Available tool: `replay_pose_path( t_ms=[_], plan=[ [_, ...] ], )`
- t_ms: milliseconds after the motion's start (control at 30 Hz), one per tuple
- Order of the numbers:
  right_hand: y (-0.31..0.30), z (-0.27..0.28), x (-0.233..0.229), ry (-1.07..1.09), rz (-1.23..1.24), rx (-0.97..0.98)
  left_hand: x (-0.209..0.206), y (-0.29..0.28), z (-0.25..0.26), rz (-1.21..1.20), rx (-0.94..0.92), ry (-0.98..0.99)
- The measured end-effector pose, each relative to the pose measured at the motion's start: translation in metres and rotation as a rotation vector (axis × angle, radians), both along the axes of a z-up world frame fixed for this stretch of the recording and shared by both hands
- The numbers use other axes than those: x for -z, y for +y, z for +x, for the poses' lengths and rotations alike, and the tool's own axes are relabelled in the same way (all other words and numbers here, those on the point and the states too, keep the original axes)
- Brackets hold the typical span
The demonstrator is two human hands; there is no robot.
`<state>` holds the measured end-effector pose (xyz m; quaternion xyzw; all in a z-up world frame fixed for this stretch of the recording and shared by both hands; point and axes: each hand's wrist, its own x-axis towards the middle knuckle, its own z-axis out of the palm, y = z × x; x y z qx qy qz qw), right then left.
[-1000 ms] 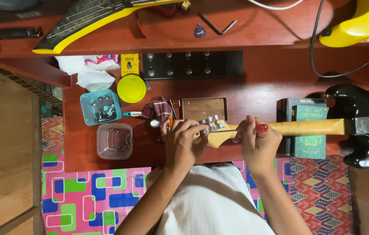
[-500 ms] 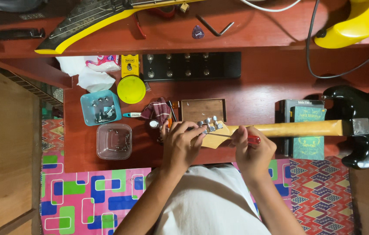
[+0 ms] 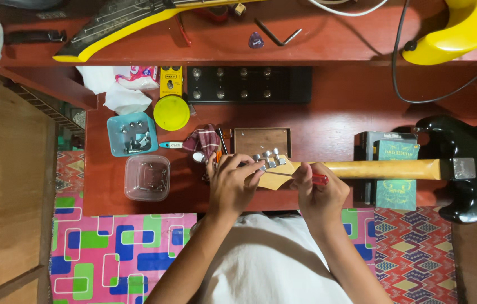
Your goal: The person installs tuning pegs onto a guitar headstock. They pick up each metal tuning peg from a container, place it into a hole on the headstock, and tighten it using a screwdriver. The process is repeated for each peg.
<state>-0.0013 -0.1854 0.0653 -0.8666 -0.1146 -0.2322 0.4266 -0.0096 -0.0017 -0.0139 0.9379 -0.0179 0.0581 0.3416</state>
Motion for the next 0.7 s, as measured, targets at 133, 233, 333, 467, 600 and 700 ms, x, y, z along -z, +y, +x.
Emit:
replay_pose_path(
  t_ms=[133, 233, 333, 467, 600, 700],
  plan=[
    [-0.003, 0.003, -0.002, -0.031, -0.014, -0.010, 0.003, -0.003, 0.000, -0.004, -0.023, -0.018],
    [-0.005, 0.005, 0.001, -0.025, -0.006, -0.018, 0.000, -0.005, 0.002, 0.040, -0.044, -0.055],
    [-0.007, 0.006, 0.005, 0.011, 0.005, -0.014, -0.006, -0.006, 0.002, 0.043, -0.056, -0.054],
    [-0.009, 0.007, 0.008, 0.012, 0.026, -0.021, -0.010, -0.007, 0.001, 0.054, -0.063, -0.052],
    [-0.007, 0.008, 0.006, 0.030, 0.042, -0.038, -0.021, -0.006, 0.001, 0.037, -0.050, 0.005],
    [-0.005, 0.010, -0.003, 0.070, -0.003, -0.047, -0.057, 0.002, -0.002, -0.050, -0.073, 0.031]
  ],
)
